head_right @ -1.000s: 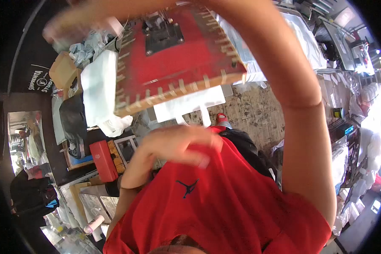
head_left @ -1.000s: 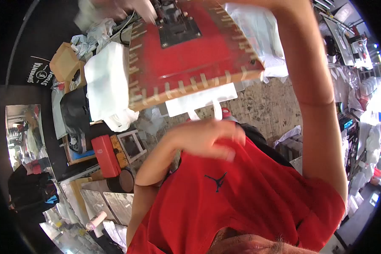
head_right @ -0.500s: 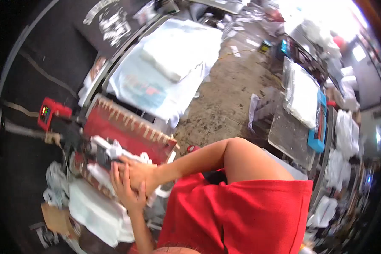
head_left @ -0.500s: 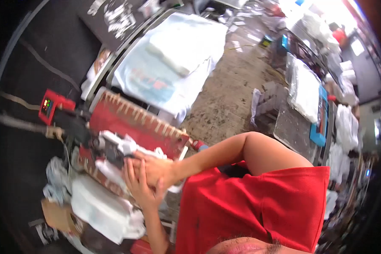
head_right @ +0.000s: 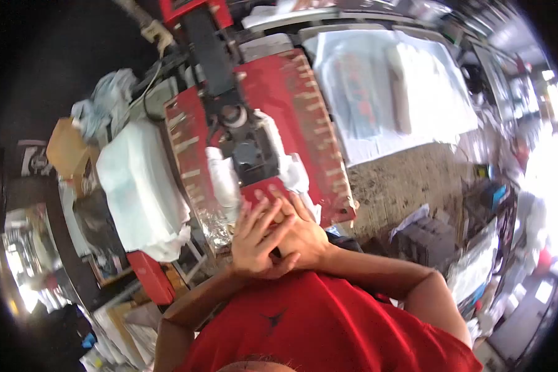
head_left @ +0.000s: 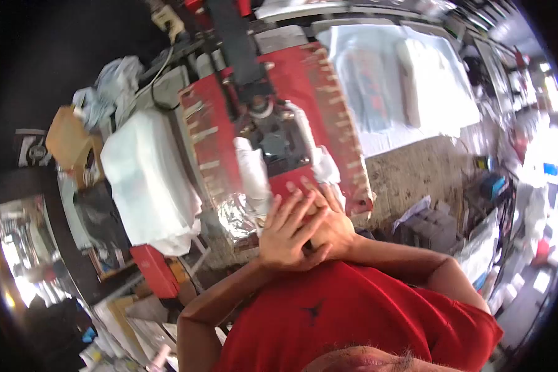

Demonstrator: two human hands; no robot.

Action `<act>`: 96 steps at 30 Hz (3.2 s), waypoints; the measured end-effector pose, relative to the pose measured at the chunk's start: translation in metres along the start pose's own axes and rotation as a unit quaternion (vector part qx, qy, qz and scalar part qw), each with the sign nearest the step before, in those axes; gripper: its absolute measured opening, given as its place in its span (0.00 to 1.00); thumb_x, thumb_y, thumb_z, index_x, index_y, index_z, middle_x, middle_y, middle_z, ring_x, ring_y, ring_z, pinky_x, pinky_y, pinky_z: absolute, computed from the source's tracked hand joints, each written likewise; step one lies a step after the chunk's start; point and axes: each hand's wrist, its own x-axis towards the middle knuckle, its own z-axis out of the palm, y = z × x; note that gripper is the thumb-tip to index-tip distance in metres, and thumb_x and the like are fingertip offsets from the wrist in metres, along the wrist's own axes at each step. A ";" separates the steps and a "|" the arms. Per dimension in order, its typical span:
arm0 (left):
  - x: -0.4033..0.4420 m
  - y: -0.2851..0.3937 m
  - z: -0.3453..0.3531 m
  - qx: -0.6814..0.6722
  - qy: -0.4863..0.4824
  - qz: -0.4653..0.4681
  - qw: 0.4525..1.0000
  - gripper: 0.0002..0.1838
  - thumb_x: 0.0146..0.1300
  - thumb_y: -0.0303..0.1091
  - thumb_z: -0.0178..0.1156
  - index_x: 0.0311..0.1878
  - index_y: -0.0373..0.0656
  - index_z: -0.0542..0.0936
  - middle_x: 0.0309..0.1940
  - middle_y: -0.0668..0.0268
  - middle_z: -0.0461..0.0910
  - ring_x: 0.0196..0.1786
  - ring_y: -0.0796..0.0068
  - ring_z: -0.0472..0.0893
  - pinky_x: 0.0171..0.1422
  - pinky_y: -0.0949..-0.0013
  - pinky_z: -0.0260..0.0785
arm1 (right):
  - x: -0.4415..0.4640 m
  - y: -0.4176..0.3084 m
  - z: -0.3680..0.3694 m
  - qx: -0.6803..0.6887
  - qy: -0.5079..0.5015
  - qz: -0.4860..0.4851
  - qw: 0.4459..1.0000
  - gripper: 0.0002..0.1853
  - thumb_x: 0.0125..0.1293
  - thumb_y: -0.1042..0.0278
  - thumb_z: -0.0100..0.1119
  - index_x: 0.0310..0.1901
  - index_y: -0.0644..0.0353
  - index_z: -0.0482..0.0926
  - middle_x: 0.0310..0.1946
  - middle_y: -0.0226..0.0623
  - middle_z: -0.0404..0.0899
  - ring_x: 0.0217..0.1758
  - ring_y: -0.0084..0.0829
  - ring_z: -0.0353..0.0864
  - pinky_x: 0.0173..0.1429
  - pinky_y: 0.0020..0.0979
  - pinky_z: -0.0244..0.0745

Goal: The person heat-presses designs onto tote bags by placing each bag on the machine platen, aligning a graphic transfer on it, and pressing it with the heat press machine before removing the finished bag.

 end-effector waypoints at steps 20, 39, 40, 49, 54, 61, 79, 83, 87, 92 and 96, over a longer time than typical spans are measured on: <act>-0.014 -0.037 0.046 0.081 0.069 0.015 0.994 0.39 0.62 0.59 0.64 0.71 0.44 0.74 0.73 0.51 0.69 0.75 0.47 0.66 0.83 0.38 0.45 | 0.019 0.026 0.060 -0.065 0.105 -0.026 0.992 0.45 0.66 0.46 0.56 0.79 0.60 0.56 0.82 0.56 0.47 0.86 0.57 0.42 0.86 0.53 0.36; -0.026 -0.023 0.048 0.048 0.108 0.038 0.992 0.33 0.64 0.55 0.66 0.62 0.38 0.78 0.59 0.53 0.81 0.61 0.51 0.78 0.74 0.48 0.61 | 0.010 0.042 0.089 0.031 0.246 -0.091 0.964 0.16 0.55 0.61 0.64 0.42 0.63 0.84 0.45 0.48 0.85 0.54 0.48 0.82 0.71 0.45 0.68; -0.025 -0.019 0.045 0.064 0.108 0.043 0.991 0.32 0.64 0.54 0.66 0.62 0.37 0.78 0.58 0.53 0.81 0.61 0.50 0.78 0.72 0.50 0.63 | 0.010 0.041 0.088 0.027 0.271 -0.092 0.958 0.15 0.54 0.61 0.65 0.38 0.62 0.85 0.41 0.48 0.86 0.52 0.47 0.83 0.70 0.45 0.70; -0.011 -0.010 0.051 -0.041 0.135 -0.013 0.990 0.24 0.65 0.44 0.66 0.59 0.38 0.81 0.57 0.53 0.83 0.60 0.52 0.80 0.67 0.57 0.70 | 0.020 0.031 0.055 0.068 0.077 0.041 0.994 0.15 0.59 0.57 0.61 0.37 0.62 0.85 0.37 0.50 0.88 0.39 0.51 0.89 0.45 0.49 0.84; -0.013 -0.014 0.061 -0.096 0.175 -0.047 0.979 0.19 0.66 0.44 0.67 0.52 0.40 0.84 0.50 0.56 0.86 0.53 0.54 0.83 0.60 0.57 0.74 | 0.009 0.032 0.065 0.099 0.126 0.039 0.986 0.17 0.58 0.52 0.62 0.39 0.57 0.86 0.39 0.48 0.88 0.43 0.50 0.88 0.50 0.49 0.83; -0.011 -0.013 0.064 -0.084 0.179 -0.018 0.980 0.17 0.68 0.43 0.64 0.51 0.40 0.85 0.48 0.55 0.86 0.51 0.52 0.83 0.59 0.55 0.73 | 0.010 0.033 0.066 0.114 0.104 0.027 0.988 0.16 0.58 0.51 0.62 0.39 0.53 0.87 0.41 0.45 0.89 0.44 0.49 0.88 0.50 0.48 0.82; -0.013 -0.014 0.079 -0.047 0.158 -0.046 0.985 0.22 0.73 0.47 0.56 0.51 0.36 0.84 0.50 0.50 0.85 0.53 0.48 0.81 0.61 0.50 0.72 | 0.003 0.032 0.072 0.138 0.173 0.021 0.975 0.15 0.56 0.55 0.63 0.31 0.61 0.83 0.31 0.48 0.86 0.37 0.53 0.87 0.42 0.51 0.80; -0.013 -0.013 0.079 -0.042 0.156 -0.049 0.986 0.21 0.73 0.47 0.56 0.51 0.36 0.84 0.49 0.51 0.85 0.53 0.47 0.82 0.61 0.50 0.72 | -0.001 0.030 0.067 0.135 0.153 0.032 0.978 0.15 0.57 0.55 0.62 0.31 0.60 0.84 0.32 0.48 0.87 0.38 0.53 0.87 0.43 0.51 0.80; -0.013 -0.012 0.079 -0.039 0.162 -0.051 0.985 0.21 0.73 0.47 0.57 0.50 0.36 0.84 0.49 0.50 0.85 0.53 0.47 0.82 0.60 0.50 0.72 | -0.002 0.029 0.065 0.131 0.152 0.030 0.979 0.15 0.57 0.55 0.62 0.32 0.60 0.84 0.32 0.47 0.87 0.38 0.52 0.87 0.43 0.50 0.80; -0.013 -0.008 0.078 -0.041 0.162 -0.047 0.985 0.21 0.73 0.47 0.57 0.50 0.36 0.84 0.49 0.50 0.85 0.52 0.47 0.82 0.61 0.50 0.72 | 0.002 0.031 0.072 0.142 0.152 0.048 0.977 0.14 0.56 0.55 0.62 0.32 0.59 0.85 0.32 0.46 0.87 0.38 0.51 0.86 0.43 0.50 0.80; -0.013 -0.013 0.079 -0.032 0.164 -0.036 0.985 0.20 0.73 0.45 0.57 0.50 0.36 0.84 0.49 0.51 0.85 0.52 0.48 0.82 0.60 0.50 0.72 | -0.003 0.028 0.069 0.138 0.162 0.050 0.976 0.14 0.56 0.55 0.63 0.31 0.59 0.85 0.32 0.47 0.87 0.37 0.52 0.86 0.42 0.50 0.80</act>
